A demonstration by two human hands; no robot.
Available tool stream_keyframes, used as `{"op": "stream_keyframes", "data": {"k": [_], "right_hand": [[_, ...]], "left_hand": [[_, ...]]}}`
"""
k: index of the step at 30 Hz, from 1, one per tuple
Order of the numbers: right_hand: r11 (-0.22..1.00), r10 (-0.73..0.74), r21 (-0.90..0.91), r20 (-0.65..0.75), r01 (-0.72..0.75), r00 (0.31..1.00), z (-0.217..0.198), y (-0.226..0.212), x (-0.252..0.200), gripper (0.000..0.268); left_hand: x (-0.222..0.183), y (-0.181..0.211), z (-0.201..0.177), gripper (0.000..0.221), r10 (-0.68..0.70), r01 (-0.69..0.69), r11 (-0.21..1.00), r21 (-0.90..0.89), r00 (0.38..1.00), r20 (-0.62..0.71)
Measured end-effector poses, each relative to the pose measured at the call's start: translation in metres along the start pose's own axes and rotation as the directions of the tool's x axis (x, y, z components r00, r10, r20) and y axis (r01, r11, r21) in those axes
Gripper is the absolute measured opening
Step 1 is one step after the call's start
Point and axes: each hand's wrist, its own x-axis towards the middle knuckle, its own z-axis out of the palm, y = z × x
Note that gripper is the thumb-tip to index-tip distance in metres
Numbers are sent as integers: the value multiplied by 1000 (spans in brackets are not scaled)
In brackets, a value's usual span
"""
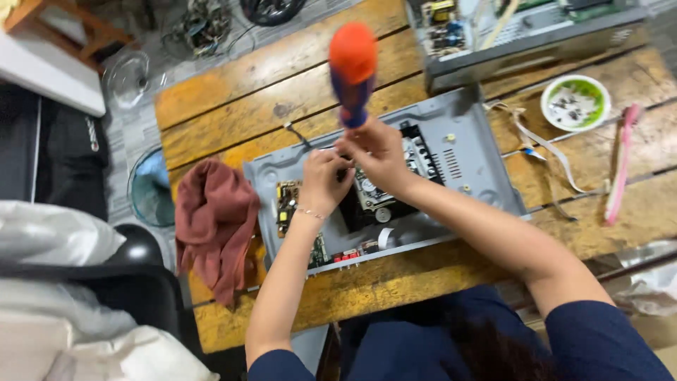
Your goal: Disassembling an electronic device using a screwdriver to remove internal components.
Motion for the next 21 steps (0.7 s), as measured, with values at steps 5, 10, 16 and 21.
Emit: {"op": "stream_keyframes", "data": {"k": [5,10,16,21], "right_hand": [[994,-15,-110,-21,13,1000,4,-12,3,10],[978,-8,-205,61,20,998,-3,-16,7,3],[996,37,-93,381,-2,924,-20,-26,23,42],[979,76,-205,351,-2,933,-18,-33,24,36]], "left_hand": [[-4,-4,2,12,-34,35,999,-33,999,15],[-2,-4,3,13,-74,75,996,-56,997,25],[-4,-7,7,10,-68,68,998,-3,998,10],[-4,0,1,11,-104,103,994,27,994,23]]}}
